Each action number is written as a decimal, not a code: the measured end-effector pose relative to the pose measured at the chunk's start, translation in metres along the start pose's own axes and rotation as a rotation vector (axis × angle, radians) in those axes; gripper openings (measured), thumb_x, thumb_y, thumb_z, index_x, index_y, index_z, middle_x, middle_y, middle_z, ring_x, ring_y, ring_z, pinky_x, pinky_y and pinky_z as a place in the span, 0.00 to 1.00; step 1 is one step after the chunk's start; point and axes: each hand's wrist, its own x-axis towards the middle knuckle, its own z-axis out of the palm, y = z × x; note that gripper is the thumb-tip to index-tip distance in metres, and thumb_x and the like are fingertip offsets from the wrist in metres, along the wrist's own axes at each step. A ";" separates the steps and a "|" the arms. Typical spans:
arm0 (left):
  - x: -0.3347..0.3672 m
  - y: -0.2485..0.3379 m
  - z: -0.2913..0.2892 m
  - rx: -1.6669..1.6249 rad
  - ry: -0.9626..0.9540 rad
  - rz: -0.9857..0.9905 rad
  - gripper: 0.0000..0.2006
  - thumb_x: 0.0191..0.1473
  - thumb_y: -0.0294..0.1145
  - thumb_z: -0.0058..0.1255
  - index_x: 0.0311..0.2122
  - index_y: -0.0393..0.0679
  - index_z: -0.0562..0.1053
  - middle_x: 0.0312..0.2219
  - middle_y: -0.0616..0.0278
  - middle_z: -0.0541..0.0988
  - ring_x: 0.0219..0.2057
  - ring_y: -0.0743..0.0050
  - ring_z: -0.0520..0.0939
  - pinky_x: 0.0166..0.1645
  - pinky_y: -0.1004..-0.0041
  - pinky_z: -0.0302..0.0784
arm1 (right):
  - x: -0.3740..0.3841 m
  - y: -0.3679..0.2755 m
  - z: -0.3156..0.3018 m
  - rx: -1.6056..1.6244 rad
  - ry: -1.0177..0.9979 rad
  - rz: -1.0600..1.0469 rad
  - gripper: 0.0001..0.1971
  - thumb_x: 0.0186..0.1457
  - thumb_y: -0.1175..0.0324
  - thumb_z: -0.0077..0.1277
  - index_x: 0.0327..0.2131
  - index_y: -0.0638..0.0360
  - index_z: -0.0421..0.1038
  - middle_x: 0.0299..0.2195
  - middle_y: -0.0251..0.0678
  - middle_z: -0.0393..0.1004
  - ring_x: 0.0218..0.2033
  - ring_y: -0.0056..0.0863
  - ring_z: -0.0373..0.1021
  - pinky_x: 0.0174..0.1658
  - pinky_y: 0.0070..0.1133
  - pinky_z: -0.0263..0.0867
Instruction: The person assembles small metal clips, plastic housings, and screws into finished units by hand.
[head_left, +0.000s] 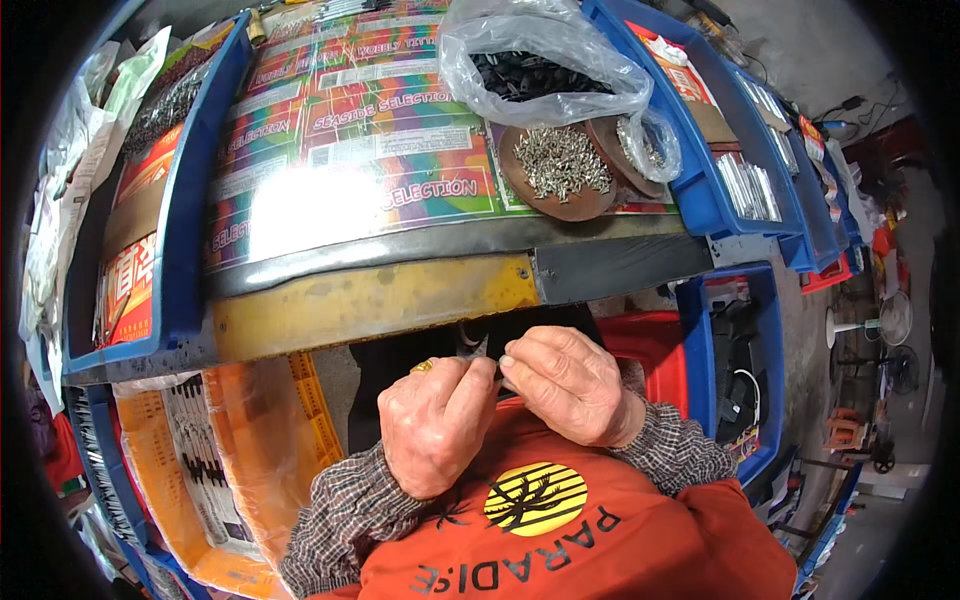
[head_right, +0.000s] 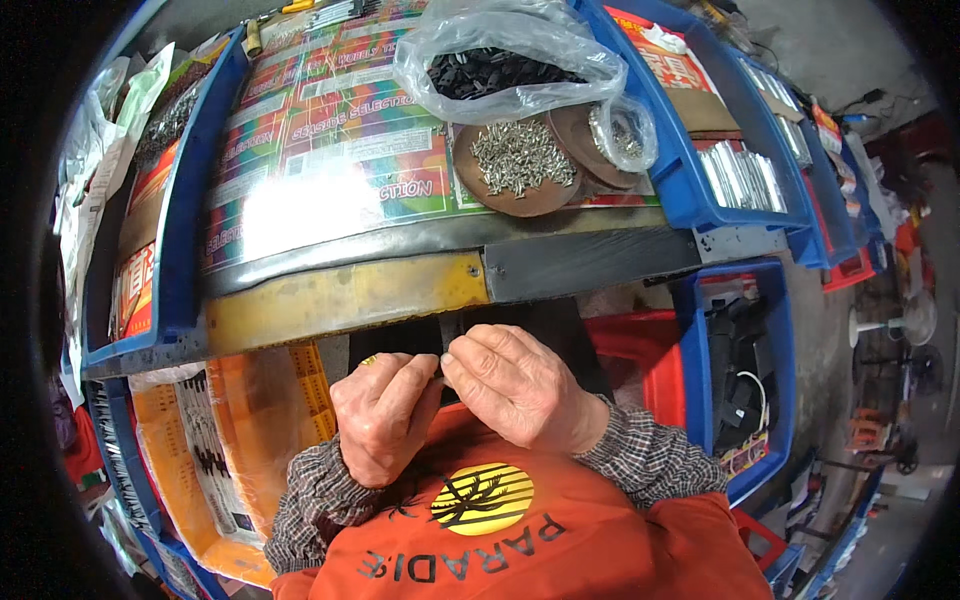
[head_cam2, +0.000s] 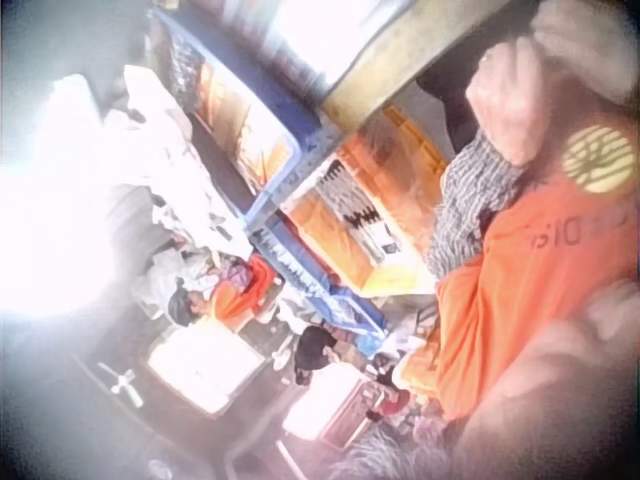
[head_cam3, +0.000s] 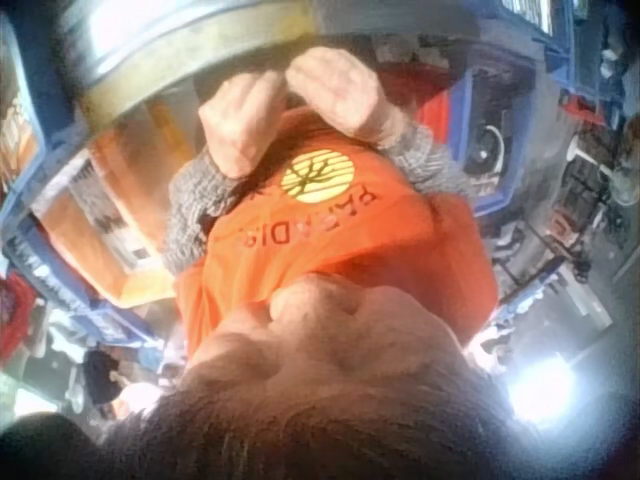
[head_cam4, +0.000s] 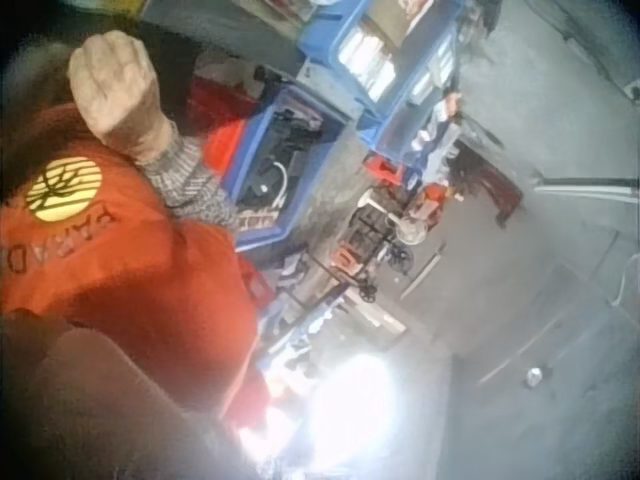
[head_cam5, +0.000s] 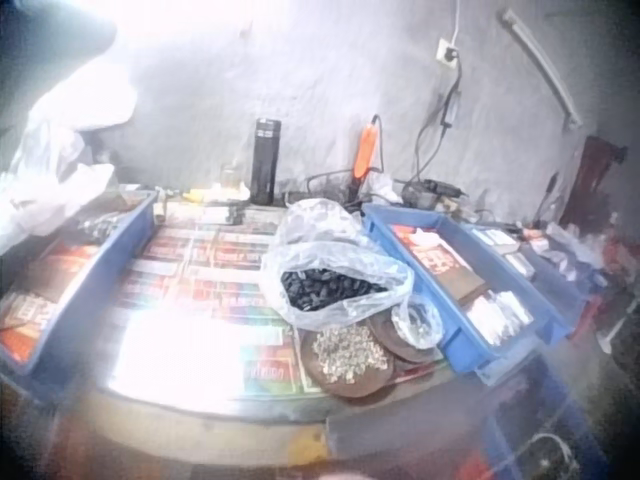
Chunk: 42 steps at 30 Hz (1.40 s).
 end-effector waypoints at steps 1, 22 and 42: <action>0.000 -0.001 0.001 -0.013 0.019 0.018 0.13 0.36 0.18 0.60 0.33 0.39 0.74 0.23 0.58 0.76 0.23 0.62 0.78 0.26 0.69 0.73 | -0.002 -0.001 0.001 -0.009 0.005 0.001 0.17 0.38 0.75 0.54 0.36 0.72 0.72 0.36 0.46 0.72 0.37 0.41 0.72 0.38 0.31 0.72; 0.013 -0.010 -0.005 0.017 0.045 -0.026 0.13 0.38 0.18 0.60 0.34 0.39 0.74 0.22 0.57 0.74 0.22 0.60 0.76 0.25 0.67 0.71 | 0.034 0.075 -0.019 -0.381 0.109 0.397 0.17 0.39 0.74 0.63 0.36 0.64 0.74 0.35 0.39 0.72 0.42 0.40 0.66 0.44 0.33 0.64; 0.013 -0.011 -0.004 -0.023 0.040 -0.061 0.13 0.38 0.17 0.60 0.33 0.38 0.74 0.21 0.57 0.73 0.21 0.60 0.76 0.26 0.67 0.71 | 0.045 0.081 -0.016 -0.254 0.052 0.385 0.08 0.43 0.76 0.58 0.29 0.61 0.70 0.29 0.37 0.69 0.35 0.38 0.63 0.40 0.31 0.61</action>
